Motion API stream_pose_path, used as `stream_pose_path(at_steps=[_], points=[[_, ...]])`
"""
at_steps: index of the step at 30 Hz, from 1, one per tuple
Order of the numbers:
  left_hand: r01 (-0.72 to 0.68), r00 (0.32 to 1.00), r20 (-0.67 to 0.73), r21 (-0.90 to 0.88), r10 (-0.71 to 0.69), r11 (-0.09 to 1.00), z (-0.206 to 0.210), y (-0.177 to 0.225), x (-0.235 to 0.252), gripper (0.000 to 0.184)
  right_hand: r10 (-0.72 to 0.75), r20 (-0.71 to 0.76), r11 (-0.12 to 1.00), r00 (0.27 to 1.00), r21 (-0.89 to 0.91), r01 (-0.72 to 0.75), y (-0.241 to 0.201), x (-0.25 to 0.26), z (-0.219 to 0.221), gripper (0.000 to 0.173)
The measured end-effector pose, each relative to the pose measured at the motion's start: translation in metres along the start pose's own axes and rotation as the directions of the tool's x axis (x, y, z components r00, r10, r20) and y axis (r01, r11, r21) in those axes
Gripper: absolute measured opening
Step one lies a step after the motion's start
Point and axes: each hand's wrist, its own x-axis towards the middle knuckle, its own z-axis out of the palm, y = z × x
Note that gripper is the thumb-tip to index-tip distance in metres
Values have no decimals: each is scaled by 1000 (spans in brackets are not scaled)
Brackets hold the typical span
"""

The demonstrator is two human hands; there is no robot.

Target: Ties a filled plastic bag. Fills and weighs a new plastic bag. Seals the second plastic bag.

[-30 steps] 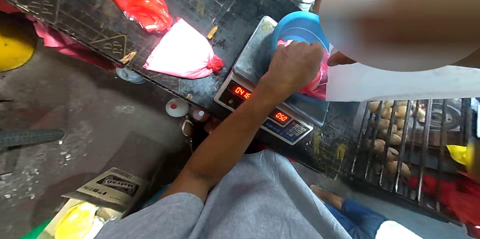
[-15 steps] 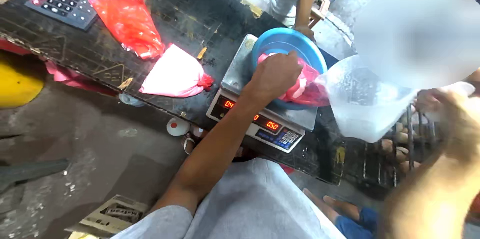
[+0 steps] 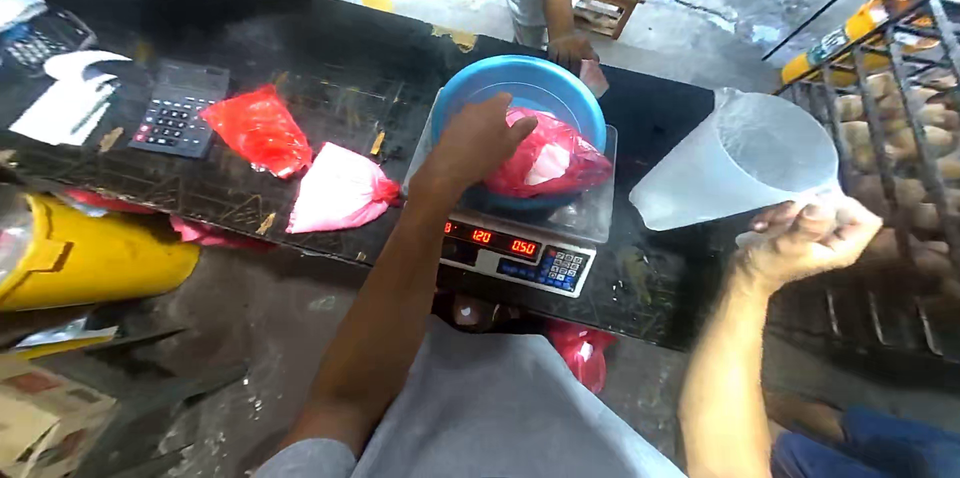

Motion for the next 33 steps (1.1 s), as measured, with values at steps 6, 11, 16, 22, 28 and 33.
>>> stream_pose_path(at_steps=[6, 11, 16, 22, 28, 33], points=[[-67, 997, -43, 22, 68, 997, 2, -5, -4, 57, -135, -18, 972, 991, -194, 129, 16, -41, 0, 34], [-16, 999, -45, -35, 15, 999, 8, 0, -11, 72, -254, -70, 935, 965, -273, 227, -60, -24, 14, 21], [-27, 999, -42, -98, 23, 995, 14, 7, -24, 77, 218, 638, 838, 739, -511, 194, -104, -16, 124, 60], [-186, 954, -198, 200, 226, 962, 24, -7, -20, 33, 317, 759, 756, 568, -564, 331, -79, 5, 164, 25], [-171, 909, -317, 314, 273, 934, -54, -2, -13, 28, 154, 846, 928, 511, -301, 219, -114, 61, 166, 29], [-297, 936, -57, 399, 347, 867, -141, 39, -29, 26, 25, 805, 989, 593, -107, 104, -150, 98, 183, 30]])
